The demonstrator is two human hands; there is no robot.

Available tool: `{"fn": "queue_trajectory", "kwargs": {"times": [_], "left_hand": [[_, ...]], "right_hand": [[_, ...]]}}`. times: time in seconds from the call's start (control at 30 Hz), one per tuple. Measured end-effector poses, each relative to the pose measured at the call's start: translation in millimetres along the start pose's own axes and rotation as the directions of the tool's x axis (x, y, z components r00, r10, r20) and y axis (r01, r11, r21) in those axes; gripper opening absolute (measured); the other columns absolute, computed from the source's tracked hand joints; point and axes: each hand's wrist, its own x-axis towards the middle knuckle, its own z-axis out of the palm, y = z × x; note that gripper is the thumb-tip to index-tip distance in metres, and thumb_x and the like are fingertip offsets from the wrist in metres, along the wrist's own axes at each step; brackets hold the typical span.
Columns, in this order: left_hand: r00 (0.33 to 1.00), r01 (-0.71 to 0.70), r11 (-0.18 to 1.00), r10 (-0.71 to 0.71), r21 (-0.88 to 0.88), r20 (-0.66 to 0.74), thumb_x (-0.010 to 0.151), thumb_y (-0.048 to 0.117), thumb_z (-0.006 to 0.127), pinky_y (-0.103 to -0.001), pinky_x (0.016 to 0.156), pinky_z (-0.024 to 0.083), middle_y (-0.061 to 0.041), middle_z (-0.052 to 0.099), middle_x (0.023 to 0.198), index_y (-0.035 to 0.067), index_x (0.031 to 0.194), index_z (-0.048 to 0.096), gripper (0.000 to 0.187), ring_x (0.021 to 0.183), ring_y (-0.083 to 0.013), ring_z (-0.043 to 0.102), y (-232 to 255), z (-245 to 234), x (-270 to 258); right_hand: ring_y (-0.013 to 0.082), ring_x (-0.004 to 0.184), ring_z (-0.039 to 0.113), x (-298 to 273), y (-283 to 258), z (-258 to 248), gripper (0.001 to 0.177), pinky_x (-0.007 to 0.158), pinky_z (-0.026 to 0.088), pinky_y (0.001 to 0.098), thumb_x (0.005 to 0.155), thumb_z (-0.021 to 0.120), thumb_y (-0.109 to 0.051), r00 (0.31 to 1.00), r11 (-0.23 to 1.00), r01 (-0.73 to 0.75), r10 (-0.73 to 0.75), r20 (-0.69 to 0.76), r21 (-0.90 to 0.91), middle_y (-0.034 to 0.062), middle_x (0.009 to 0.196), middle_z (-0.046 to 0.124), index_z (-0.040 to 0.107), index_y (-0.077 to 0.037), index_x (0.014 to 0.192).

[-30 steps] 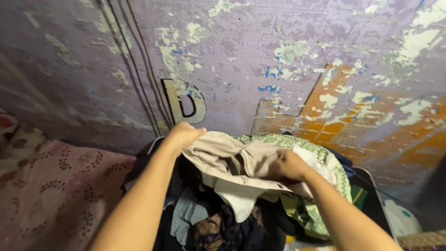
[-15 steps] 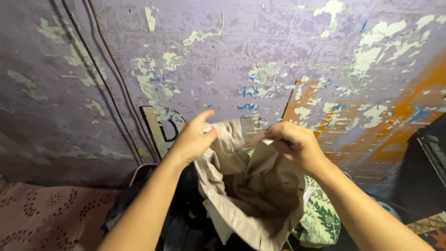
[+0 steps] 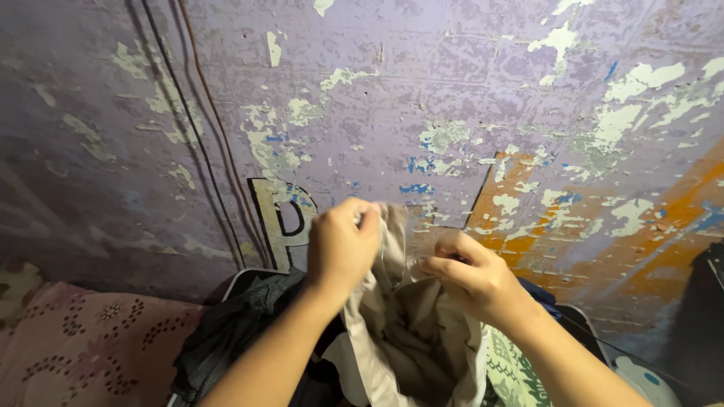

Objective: The person folds several items of clothing one by one, including a blue plaid shirt, a black shirt, a brown shirt, and a yellow shirt, and places them into a blue laundry basket. The person also handles a light-colored shirt at the end.

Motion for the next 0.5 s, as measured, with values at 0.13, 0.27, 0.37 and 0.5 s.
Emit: {"fn": "queue_trajectory", "kwargs": {"times": [0.13, 0.27, 0.37, 0.5], "left_hand": [[0.999, -0.038, 0.999, 0.038, -0.02, 0.01, 0.085, 0.02, 0.066, -0.046, 0.063, 0.058, -0.011, 0.077, 0.074, 0.015, 0.083, 0.081, 0.016, 0.081, -0.0369, 0.076, 7, 2, -2], [0.963, -0.098, 0.977, 0.141, -0.188, 0.23, 0.085, 0.019, 0.069, -0.042, 0.06, 0.059, -0.009, 0.077, 0.072, 0.018, 0.085, 0.082, 0.013, 0.079, -0.0328, 0.078, 46, -2, -25], [0.943, -0.13, 0.957, 0.2, -0.258, 0.267, 0.086, 0.015, 0.068, -0.036, 0.055, 0.056, -0.012, 0.077, 0.074, 0.015, 0.086, 0.081, 0.013, 0.076, -0.032, 0.078, 39, -6, -29], [0.911, -0.164, 0.942, 0.259, -0.294, 0.32, 0.087, 0.012, 0.068, -0.042, 0.057, 0.058, -0.018, 0.078, 0.08, 0.01, 0.087, 0.079, 0.012, 0.082, -0.0419, 0.076, 41, -15, -29]], "right_hand": [[0.0303, 0.066, 0.07, 7, -4, 2, 0.016, 0.06, 0.059, 0.0366, 0.093, 0.062, -0.009, 0.999, 0.996, 0.035, -0.033, -0.032, 0.079, 0.0079, 0.088, 0.07, 0.078, -0.012, 0.094], [0.0249, 0.062, 0.071, 12, 10, 8, 0.012, 0.058, 0.057, 0.0321, 0.083, 0.077, 0.0, 0.981, 0.98, 0.017, 0.021, -0.19, 0.197, 0.0058, 0.08, 0.074, 0.07, -0.009, 0.081], [0.0184, 0.062, 0.07, 8, 8, 4, 0.016, 0.061, 0.056, 0.0251, 0.08, 0.081, -0.002, 0.963, 0.988, -0.001, 0.042, -0.267, 0.152, 0.0019, 0.08, 0.075, 0.07, -0.012, 0.076], [0.0184, 0.06, 0.069, 6, 13, -4, 0.018, 0.057, 0.054, 0.0261, 0.079, 0.081, -0.001, 0.962, 0.99, -0.017, 0.054, -0.268, 0.137, 0.0017, 0.078, 0.074, 0.069, -0.013, 0.074]]}}
